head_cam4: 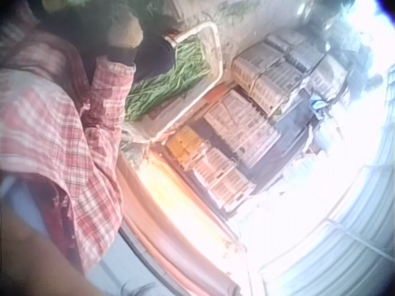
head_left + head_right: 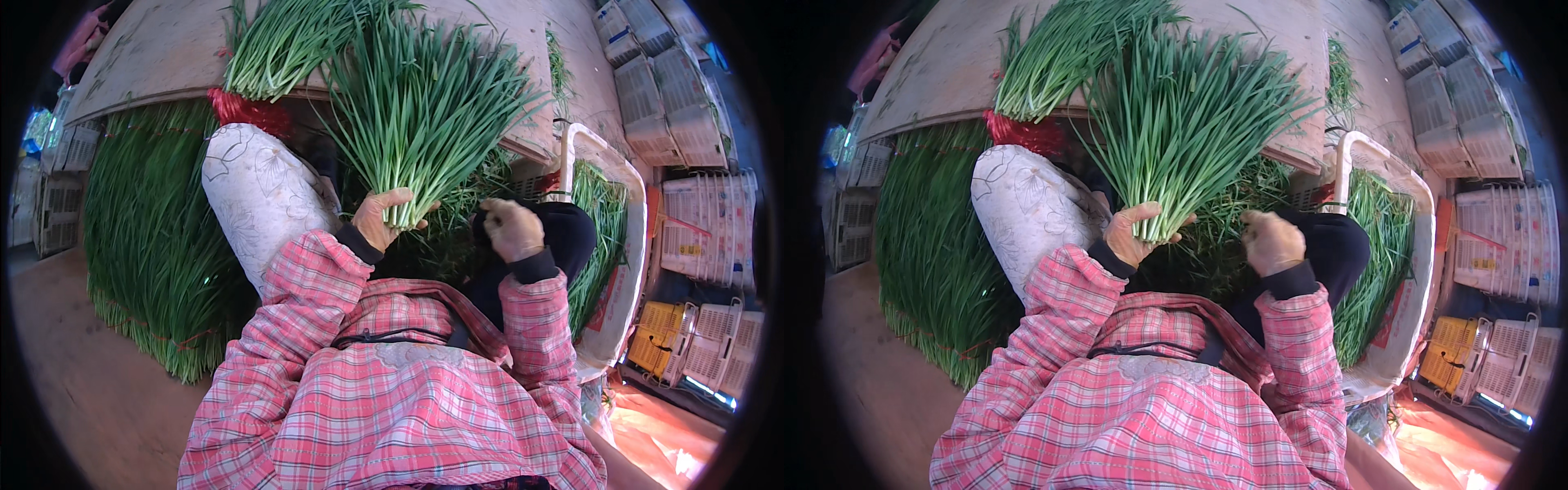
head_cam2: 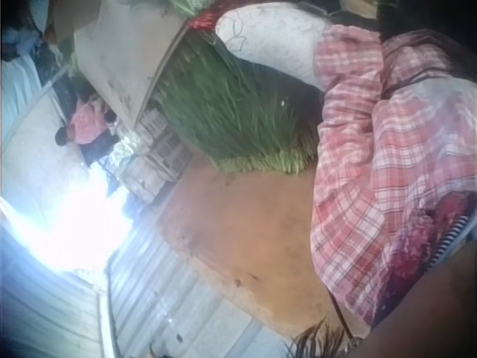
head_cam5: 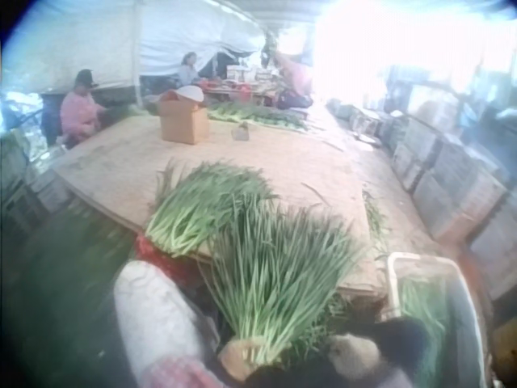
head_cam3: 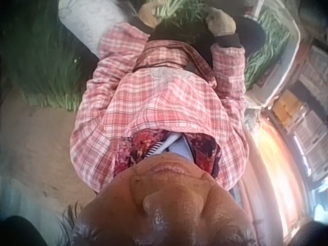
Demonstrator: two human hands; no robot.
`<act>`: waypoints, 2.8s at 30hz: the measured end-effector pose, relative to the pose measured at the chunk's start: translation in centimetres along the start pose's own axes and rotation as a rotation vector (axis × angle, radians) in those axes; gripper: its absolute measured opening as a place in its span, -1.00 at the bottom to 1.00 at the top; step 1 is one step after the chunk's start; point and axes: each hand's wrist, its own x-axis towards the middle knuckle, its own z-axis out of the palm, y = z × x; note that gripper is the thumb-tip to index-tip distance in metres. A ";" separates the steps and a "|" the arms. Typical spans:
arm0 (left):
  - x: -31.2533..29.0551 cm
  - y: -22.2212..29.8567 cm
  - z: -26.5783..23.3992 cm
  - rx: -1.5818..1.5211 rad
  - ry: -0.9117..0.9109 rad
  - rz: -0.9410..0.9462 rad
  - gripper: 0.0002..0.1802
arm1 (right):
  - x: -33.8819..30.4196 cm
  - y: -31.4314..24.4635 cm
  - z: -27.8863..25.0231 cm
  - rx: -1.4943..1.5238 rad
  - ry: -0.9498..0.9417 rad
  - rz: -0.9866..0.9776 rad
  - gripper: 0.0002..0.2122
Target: The person bundles stalks of green vegetables by hand and secures them with a red rubber band. They then place the completed bundle onto a stack on the table.
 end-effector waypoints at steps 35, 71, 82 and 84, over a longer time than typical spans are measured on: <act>2.1 -1.3 -2.8 0.461 0.403 0.205 -0.60 | 12.6 -1.8 -7.3 1.043 0.204 0.224 -0.84; 1.8 0.1 -2.6 0.492 0.331 0.218 -0.63 | 20.5 -4.7 -2.3 1.149 0.058 0.198 -0.81; 1.2 0.8 -2.7 0.207 0.193 0.107 -0.59 | 6.6 5.7 -8.1 1.312 0.538 0.320 -0.79; 1.0 0.9 -2.6 0.210 0.185 0.077 -0.60 | 5.1 3.8 -7.2 1.124 0.316 0.333 -0.85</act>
